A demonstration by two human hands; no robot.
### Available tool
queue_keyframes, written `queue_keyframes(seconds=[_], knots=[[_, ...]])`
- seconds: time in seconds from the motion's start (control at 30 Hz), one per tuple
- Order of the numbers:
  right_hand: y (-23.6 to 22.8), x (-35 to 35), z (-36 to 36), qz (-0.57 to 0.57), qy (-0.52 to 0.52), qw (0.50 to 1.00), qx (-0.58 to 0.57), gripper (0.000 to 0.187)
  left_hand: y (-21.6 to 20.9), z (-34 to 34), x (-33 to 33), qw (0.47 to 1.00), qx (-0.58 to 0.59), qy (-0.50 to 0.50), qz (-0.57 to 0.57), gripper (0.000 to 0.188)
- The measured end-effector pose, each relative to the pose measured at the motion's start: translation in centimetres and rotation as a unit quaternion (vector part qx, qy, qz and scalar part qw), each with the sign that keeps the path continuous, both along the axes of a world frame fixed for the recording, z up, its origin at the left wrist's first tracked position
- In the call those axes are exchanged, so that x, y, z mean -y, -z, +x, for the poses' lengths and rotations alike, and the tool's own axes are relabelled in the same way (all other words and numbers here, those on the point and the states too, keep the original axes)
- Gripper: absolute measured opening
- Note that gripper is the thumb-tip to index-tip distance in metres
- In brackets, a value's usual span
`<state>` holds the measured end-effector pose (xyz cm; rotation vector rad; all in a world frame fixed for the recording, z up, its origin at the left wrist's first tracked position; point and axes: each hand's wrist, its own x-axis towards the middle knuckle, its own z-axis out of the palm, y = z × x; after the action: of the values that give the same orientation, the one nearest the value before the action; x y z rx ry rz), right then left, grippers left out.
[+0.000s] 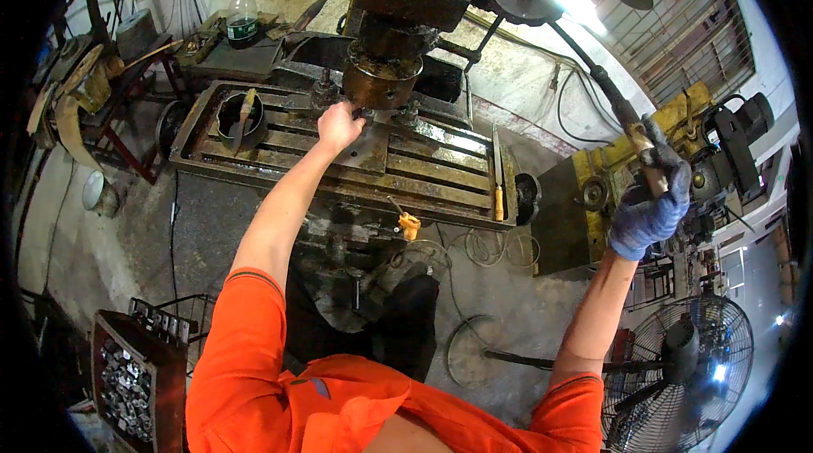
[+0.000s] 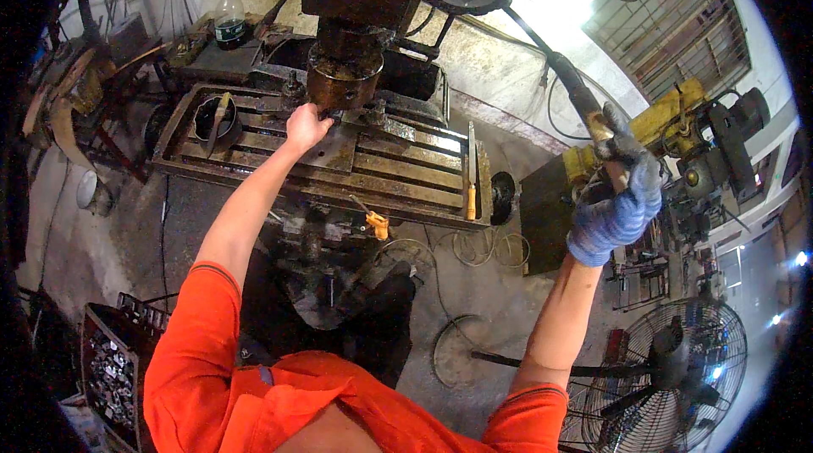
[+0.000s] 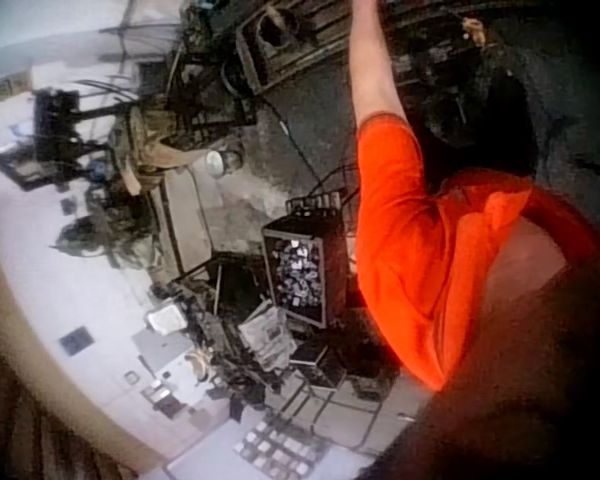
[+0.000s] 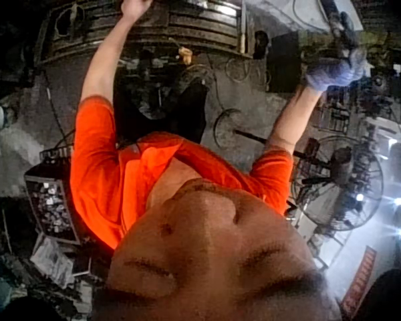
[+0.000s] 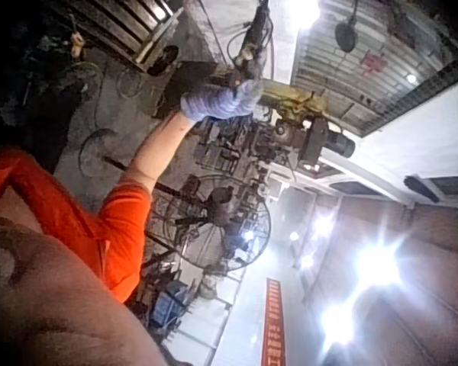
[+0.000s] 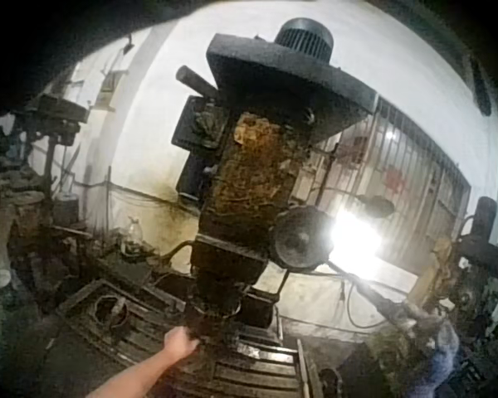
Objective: The person uses a drill press to create holes in small metal components, picking them from a bin and placing them on the machine table.
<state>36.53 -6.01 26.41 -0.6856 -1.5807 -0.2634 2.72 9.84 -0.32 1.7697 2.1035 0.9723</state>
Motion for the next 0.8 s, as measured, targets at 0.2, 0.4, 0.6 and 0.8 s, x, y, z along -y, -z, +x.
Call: queue_keyframes(seconds=[0.2,0.4,0.6,0.8], knots=[[1.9,-0.2,1.2,0.006,0.01,1.0,0.004,0.023,-0.6,0.1,0.5,1.0,0.006,-0.009,0.007,0.029],[2.7,-0.7,4.0,0.11,0.203,0.957,0.175,0.037,-0.4,0.6,0.2,1.0,0.007,-0.019,0.004,0.028],[2.1,-1.0,3.8,0.187,0.27,0.921,0.208,0.045,0.1,0.5,-0.2,0.999,-0.011,-0.043,0.007,0.028],[2.1,-0.3,0.0,-0.01,-0.007,0.999,-0.029,0.017,0.0,0.3,0.0,0.999,-0.003,-0.048,-0.022,0.029]])
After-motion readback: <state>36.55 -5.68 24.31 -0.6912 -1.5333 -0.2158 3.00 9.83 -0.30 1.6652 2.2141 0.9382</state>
